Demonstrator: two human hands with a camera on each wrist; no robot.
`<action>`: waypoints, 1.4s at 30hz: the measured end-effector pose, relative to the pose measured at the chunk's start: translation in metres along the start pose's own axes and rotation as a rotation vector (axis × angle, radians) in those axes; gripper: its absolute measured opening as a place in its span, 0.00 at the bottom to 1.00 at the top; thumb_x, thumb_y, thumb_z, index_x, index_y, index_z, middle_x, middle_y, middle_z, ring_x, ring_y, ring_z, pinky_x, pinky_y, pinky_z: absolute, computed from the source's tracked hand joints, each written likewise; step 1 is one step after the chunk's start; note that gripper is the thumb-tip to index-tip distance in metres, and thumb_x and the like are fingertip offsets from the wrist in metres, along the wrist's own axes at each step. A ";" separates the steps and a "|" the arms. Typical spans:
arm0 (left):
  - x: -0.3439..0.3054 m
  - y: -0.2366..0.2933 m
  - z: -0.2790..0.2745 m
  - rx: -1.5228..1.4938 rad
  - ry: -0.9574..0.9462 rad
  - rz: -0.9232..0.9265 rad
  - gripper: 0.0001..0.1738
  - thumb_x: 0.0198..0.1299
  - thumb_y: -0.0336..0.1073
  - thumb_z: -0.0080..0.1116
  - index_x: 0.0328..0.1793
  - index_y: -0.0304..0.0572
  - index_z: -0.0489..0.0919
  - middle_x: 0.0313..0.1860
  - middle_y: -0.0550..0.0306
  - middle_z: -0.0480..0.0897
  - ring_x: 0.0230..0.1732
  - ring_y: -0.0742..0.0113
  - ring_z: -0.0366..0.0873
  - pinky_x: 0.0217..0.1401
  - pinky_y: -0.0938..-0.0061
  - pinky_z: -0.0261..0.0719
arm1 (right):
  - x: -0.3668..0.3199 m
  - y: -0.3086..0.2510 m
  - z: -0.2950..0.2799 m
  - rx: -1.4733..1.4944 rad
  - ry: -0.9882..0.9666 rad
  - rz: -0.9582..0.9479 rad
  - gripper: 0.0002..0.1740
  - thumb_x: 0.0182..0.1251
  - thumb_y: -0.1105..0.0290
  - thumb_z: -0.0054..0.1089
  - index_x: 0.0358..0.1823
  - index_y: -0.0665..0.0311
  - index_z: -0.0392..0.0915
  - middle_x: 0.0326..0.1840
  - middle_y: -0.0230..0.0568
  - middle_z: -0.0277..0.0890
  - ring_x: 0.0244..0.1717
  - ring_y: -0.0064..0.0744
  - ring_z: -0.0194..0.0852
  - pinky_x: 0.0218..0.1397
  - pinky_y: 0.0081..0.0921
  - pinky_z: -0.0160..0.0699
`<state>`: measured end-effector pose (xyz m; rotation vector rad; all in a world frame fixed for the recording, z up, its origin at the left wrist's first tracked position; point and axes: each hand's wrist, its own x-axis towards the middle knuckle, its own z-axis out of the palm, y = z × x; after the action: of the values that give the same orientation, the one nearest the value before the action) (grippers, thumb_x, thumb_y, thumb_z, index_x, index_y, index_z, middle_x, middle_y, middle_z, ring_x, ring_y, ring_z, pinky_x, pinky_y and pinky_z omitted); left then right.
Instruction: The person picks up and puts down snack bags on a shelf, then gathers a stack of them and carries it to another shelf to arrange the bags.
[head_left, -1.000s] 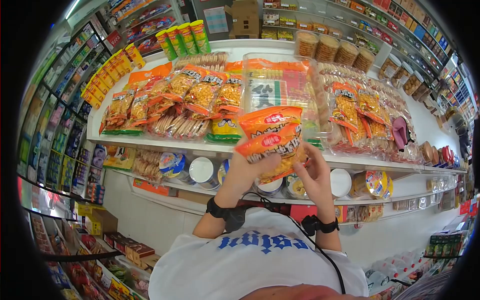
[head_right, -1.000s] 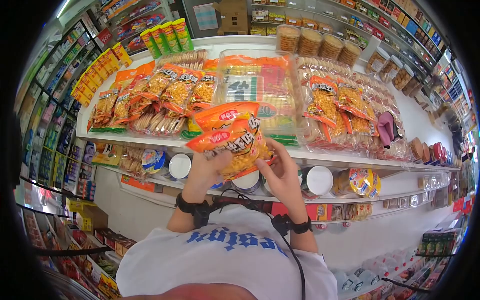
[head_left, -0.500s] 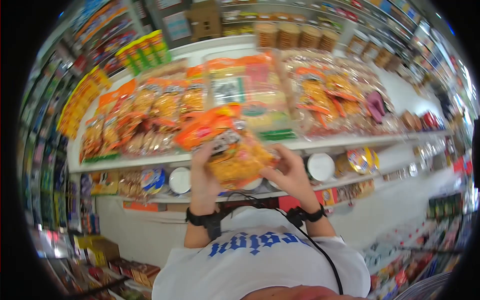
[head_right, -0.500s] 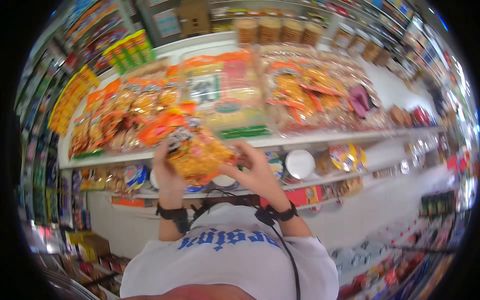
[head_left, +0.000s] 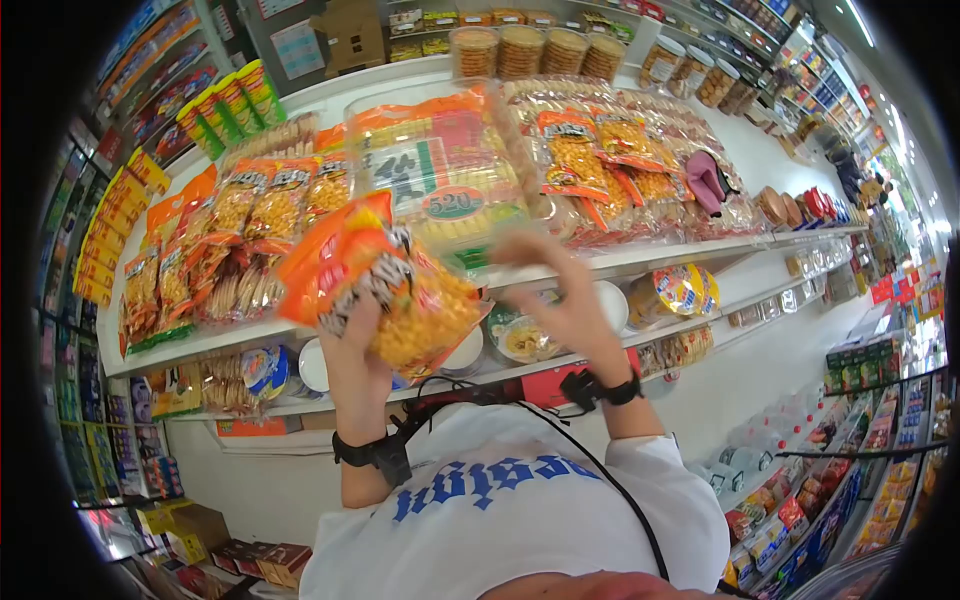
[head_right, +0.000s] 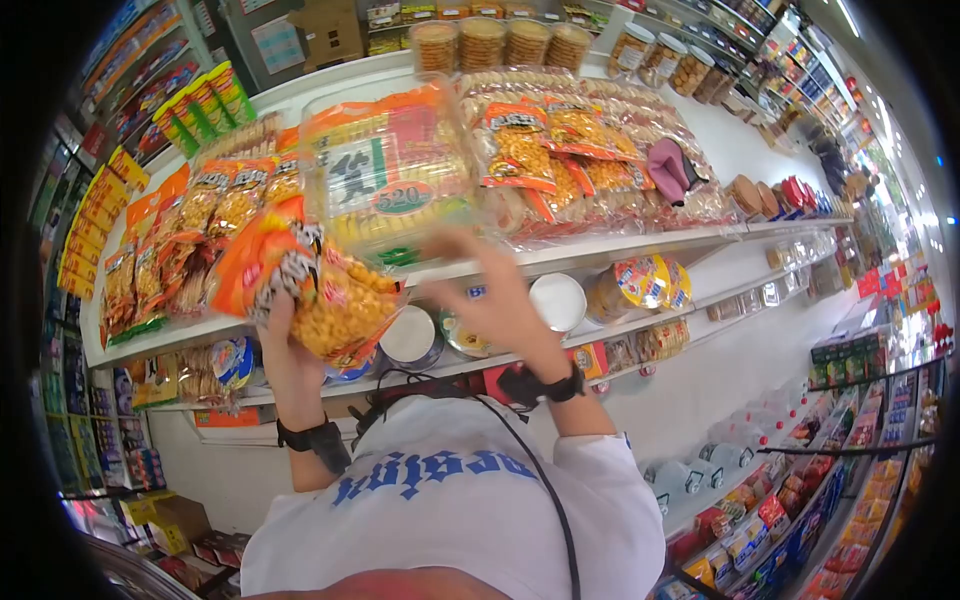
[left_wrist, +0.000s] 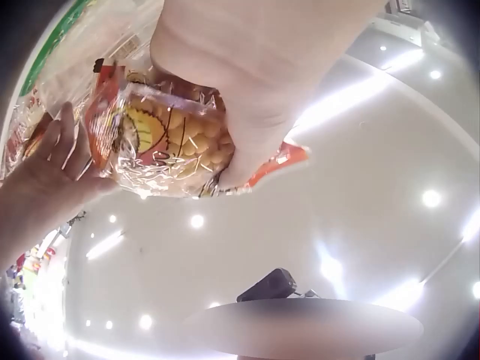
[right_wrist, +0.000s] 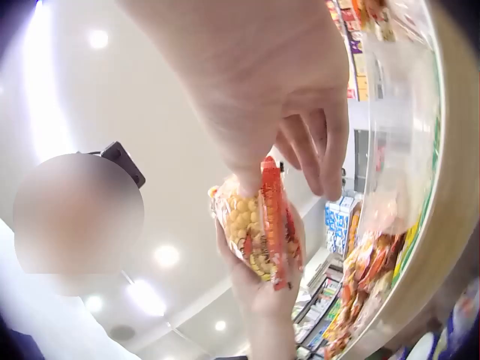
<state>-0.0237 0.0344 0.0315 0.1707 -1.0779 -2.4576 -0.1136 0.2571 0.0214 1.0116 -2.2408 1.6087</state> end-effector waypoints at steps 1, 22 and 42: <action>0.008 0.000 -0.002 -0.017 0.023 -0.038 0.32 0.65 0.32 0.66 0.74 0.38 0.68 0.65 0.52 0.79 0.62 0.60 0.81 0.67 0.61 0.80 | 0.010 0.007 -0.013 -0.094 0.098 0.006 0.27 0.66 0.68 0.70 0.63 0.69 0.75 0.56 0.47 0.84 0.57 0.38 0.83 0.60 0.36 0.78; 0.029 -0.007 -0.003 -0.089 -0.037 -0.175 0.26 0.64 0.30 0.69 0.67 0.35 0.73 0.57 0.52 0.84 0.55 0.64 0.85 0.57 0.67 0.86 | 0.025 -0.024 -0.013 -0.472 0.576 -0.402 0.19 0.69 0.80 0.60 0.61 0.68 0.82 0.61 0.49 0.82 0.64 0.48 0.79 0.67 0.40 0.75; 0.021 -0.051 -0.008 -0.008 -0.053 -0.084 0.24 0.76 0.33 0.48 0.76 0.42 0.62 0.62 0.50 0.79 0.58 0.63 0.81 0.58 0.64 0.83 | 0.011 -0.042 0.048 -0.107 -0.078 -0.229 0.43 0.55 0.68 0.79 0.75 0.54 0.72 0.85 0.56 0.49 0.81 0.57 0.56 0.78 0.46 0.63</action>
<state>-0.0582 0.0502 -0.0093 0.1523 -1.1043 -2.5535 -0.0849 0.2025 0.0400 1.2684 -2.1406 1.3622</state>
